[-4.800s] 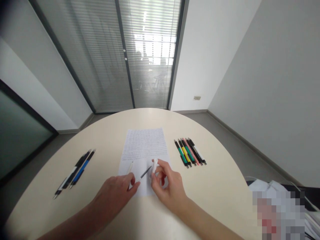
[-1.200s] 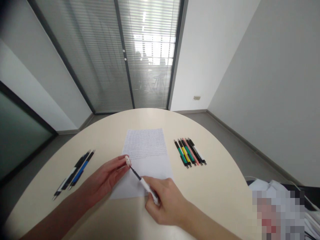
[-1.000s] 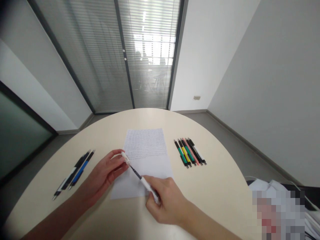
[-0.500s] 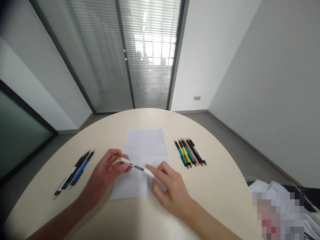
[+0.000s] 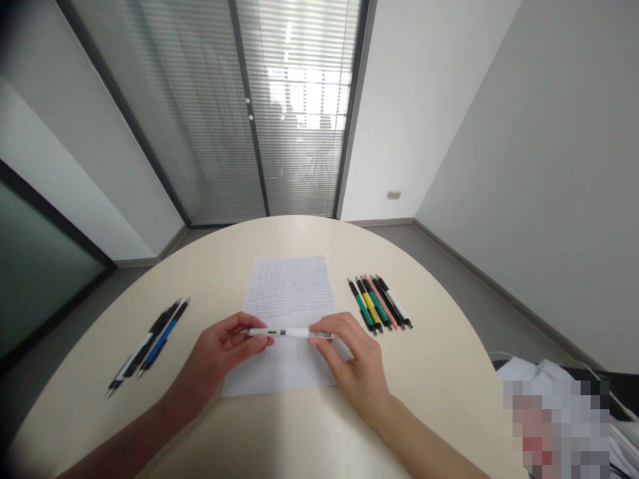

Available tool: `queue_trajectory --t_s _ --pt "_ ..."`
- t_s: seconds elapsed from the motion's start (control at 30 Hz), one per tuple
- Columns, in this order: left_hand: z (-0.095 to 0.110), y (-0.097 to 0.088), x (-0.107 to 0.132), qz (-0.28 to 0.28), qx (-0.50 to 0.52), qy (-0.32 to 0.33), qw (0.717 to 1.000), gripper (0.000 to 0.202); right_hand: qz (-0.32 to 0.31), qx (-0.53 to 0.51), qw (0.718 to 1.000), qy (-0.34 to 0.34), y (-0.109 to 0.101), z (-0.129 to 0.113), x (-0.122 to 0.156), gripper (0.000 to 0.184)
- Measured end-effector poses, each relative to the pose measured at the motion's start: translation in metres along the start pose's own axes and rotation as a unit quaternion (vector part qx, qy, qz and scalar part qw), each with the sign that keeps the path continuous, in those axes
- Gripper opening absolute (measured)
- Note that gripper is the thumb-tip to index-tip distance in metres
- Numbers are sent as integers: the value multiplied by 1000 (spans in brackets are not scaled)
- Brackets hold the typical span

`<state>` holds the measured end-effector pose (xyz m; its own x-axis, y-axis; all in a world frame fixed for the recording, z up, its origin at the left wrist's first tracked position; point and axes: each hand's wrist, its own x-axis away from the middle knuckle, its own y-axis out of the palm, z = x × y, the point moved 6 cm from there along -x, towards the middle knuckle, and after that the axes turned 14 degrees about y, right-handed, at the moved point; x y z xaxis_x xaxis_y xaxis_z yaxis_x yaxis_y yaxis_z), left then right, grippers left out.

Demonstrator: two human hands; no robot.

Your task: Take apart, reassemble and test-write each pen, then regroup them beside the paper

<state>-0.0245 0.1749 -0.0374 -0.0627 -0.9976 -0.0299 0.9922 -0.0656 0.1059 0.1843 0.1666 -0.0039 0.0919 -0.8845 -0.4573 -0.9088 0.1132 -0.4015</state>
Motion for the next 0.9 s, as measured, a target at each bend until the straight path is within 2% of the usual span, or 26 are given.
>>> queue_trajectory --t_s 0.3,0.4,0.5,0.57,0.67,0.73,0.83,0.9 --pt "-2 1 0 19 -2 0 1000 26 -36 -30 996 77 -1 8 -4 10" --pt "-3 1 0 23 -4 5 1000 26 -77 -12 987 142 2 15 -6 20" --pt "-6 3 2 5 -6 9 1000 25 -111 13 967 227 4 26 -5 43" --pt "-7 4 3 2 -11 13 1000 24 -126 7 956 264 6 30 -4 49" --pt "-8 3 4 11 -21 16 1000 24 -139 -60 955 254 8 27 -3 33" --pt "-7 3 4 12 -23 16 1000 24 -156 -99 953 240 10 24 -3 31" --pt "-4 3 4 12 -22 21 999 24 -190 -72 946 253 13 25 -1 29" --pt "-3 4 4 8 -22 29 999 24 -203 -27 942 267 14 28 0 39"
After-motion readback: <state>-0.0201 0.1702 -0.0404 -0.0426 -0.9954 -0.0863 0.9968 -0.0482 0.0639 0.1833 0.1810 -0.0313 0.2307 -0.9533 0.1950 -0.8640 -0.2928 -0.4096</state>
